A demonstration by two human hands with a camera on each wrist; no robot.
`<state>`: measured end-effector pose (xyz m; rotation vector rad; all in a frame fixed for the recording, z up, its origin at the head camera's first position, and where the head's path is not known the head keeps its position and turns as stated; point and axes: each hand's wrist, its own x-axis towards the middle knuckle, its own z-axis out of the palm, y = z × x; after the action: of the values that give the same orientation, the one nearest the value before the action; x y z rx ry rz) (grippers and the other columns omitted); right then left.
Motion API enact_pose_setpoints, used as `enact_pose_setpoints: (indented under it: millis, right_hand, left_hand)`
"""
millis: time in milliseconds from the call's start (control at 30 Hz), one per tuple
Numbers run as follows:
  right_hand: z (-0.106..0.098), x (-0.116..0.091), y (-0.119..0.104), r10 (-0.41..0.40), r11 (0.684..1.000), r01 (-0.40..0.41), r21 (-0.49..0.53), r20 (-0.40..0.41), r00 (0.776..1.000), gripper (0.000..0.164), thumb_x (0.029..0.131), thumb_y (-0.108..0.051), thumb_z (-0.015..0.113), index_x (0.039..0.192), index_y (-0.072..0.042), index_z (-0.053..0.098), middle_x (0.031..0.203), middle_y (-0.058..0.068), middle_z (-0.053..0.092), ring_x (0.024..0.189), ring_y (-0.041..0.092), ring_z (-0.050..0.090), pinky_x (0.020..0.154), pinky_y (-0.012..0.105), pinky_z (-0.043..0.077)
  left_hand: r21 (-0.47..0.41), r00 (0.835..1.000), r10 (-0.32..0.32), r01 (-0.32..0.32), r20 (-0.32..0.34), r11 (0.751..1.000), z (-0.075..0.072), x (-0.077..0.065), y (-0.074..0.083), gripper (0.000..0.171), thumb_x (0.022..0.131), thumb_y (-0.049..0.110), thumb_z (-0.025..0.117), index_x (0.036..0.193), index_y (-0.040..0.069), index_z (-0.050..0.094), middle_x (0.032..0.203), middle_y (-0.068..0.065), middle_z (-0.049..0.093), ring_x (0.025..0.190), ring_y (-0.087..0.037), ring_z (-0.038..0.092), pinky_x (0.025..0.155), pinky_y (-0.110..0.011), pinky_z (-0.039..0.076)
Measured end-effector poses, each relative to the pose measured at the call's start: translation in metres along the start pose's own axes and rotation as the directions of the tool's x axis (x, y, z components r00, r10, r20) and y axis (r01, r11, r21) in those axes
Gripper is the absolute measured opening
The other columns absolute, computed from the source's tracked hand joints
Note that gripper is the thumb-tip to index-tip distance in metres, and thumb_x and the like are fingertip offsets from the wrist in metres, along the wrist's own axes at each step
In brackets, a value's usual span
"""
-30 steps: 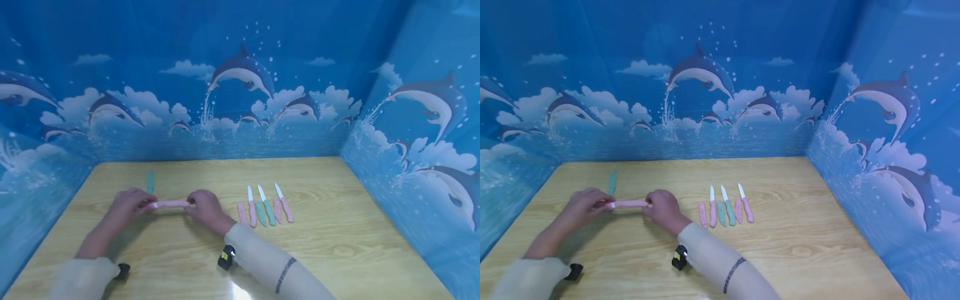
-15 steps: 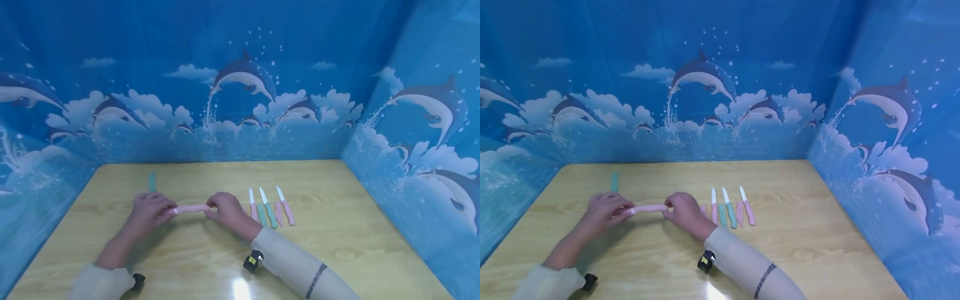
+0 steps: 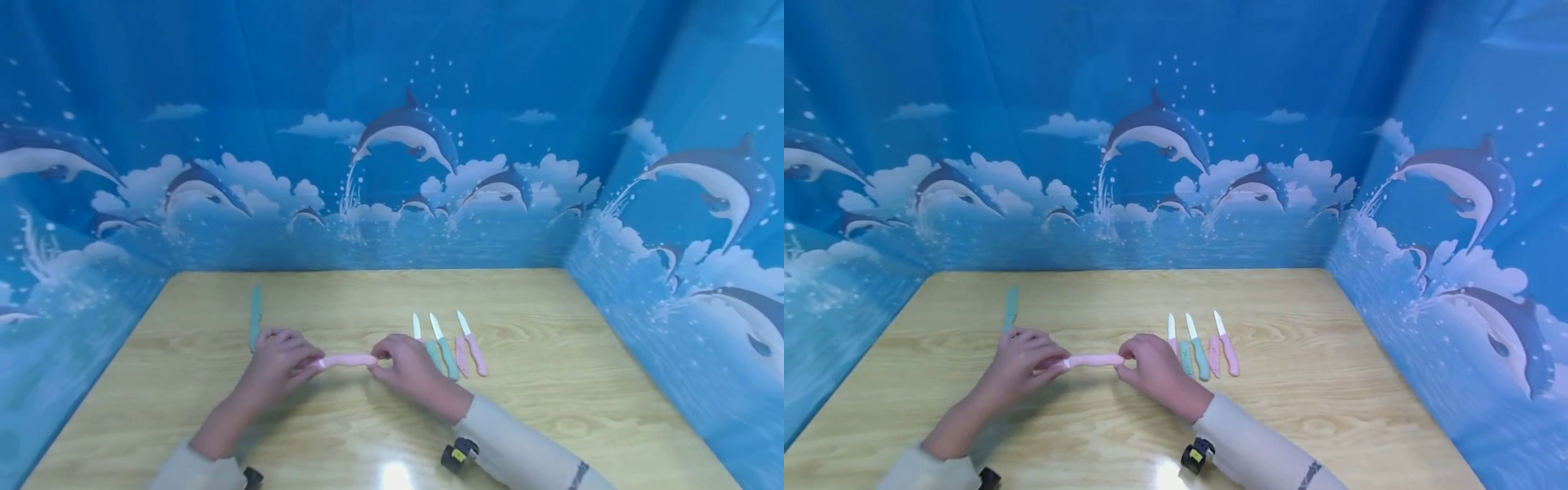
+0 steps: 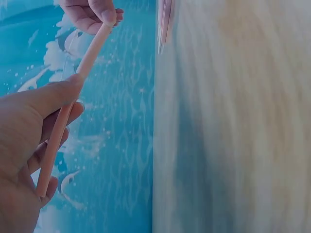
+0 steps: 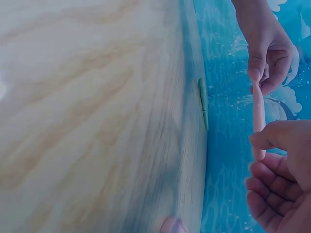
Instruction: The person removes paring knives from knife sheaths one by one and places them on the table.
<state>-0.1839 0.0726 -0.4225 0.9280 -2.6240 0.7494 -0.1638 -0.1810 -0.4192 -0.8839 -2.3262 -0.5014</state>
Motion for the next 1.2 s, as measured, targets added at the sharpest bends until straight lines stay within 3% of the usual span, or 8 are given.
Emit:
enact_pose_setpoints:
  millis: [300, 567, 767, 1000, 1200]
  right_hand:
    - [-0.007, -0.021, 0.014, -0.039, 0.999, 0.039, -0.003, -0.084, 0.996, 0.013, 0.072, -0.017, 0.079, 0.078, -0.013, 0.069, 0.069, -0.006, 0.062, 0.062, 0.007, 0.051, 0.055, 0.020, 0.046]
    - [-0.018, -0.030, 0.020, -0.024, 0.999, 0.026, 0.040, -0.033, 0.999, 0.011, 0.075, -0.013, 0.077, 0.080, -0.014, 0.067, 0.071, -0.006, 0.060, 0.064, 0.007, 0.050, 0.056, 0.021, 0.048]
    - [-0.022, -0.032, 0.019, -0.002, 0.997, 0.002, 0.071, -0.001, 1.000, 0.015, 0.075, -0.012, 0.077, 0.086, -0.013, 0.068, 0.074, -0.005, 0.063, 0.067, 0.008, 0.054, 0.059, 0.022, 0.051]
    - [-0.018, -0.031, 0.014, -0.075, 0.996, 0.076, 0.043, -0.032, 0.997, 0.029, 0.072, -0.013, 0.081, 0.098, -0.005, 0.069, 0.086, 0.004, 0.072, 0.073, 0.012, 0.060, 0.064, 0.026, 0.055]
    - [-0.015, -0.029, 0.009, -0.176, 0.982, 0.173, -0.071, -0.047, 0.983, 0.026, 0.074, -0.015, 0.079, 0.096, -0.005, 0.070, 0.085, 0.006, 0.074, 0.072, 0.013, 0.066, 0.065, 0.025, 0.058]
  left_hand:
    - [-0.038, 0.995, -0.088, 0.090, 0.038, 0.995, 0.016, 0.000, 0.022, 0.021, 0.069, 0.026, 0.082, 0.085, 0.017, 0.072, 0.082, 0.003, 0.072, 0.086, -0.017, 0.059, 0.085, -0.058, 0.041]
    - [-0.069, 0.997, -0.076, 0.075, -0.010, 0.995, 0.027, 0.003, 0.032, 0.023, 0.068, 0.024, 0.082, 0.086, 0.016, 0.071, 0.083, 0.002, 0.072, 0.086, -0.017, 0.059, 0.083, -0.057, 0.042]
    - [-0.059, 0.997, -0.081, 0.082, 0.009, 0.995, 0.029, 0.004, 0.034, 0.022, 0.069, 0.025, 0.082, 0.087, 0.017, 0.071, 0.084, 0.004, 0.072, 0.087, -0.016, 0.058, 0.084, -0.055, 0.042]
    - [-0.060, 0.994, -0.103, 0.105, 0.036, 0.993, 0.030, 0.006, 0.038, 0.021, 0.071, 0.028, 0.080, 0.088, 0.019, 0.072, 0.085, 0.004, 0.073, 0.088, -0.015, 0.058, 0.087, -0.054, 0.041]
    - [-0.046, 0.996, -0.087, 0.087, 0.008, 0.995, 0.033, 0.007, 0.041, 0.022, 0.068, 0.028, 0.082, 0.085, 0.019, 0.072, 0.082, 0.004, 0.073, 0.086, -0.015, 0.058, 0.085, -0.054, 0.042]
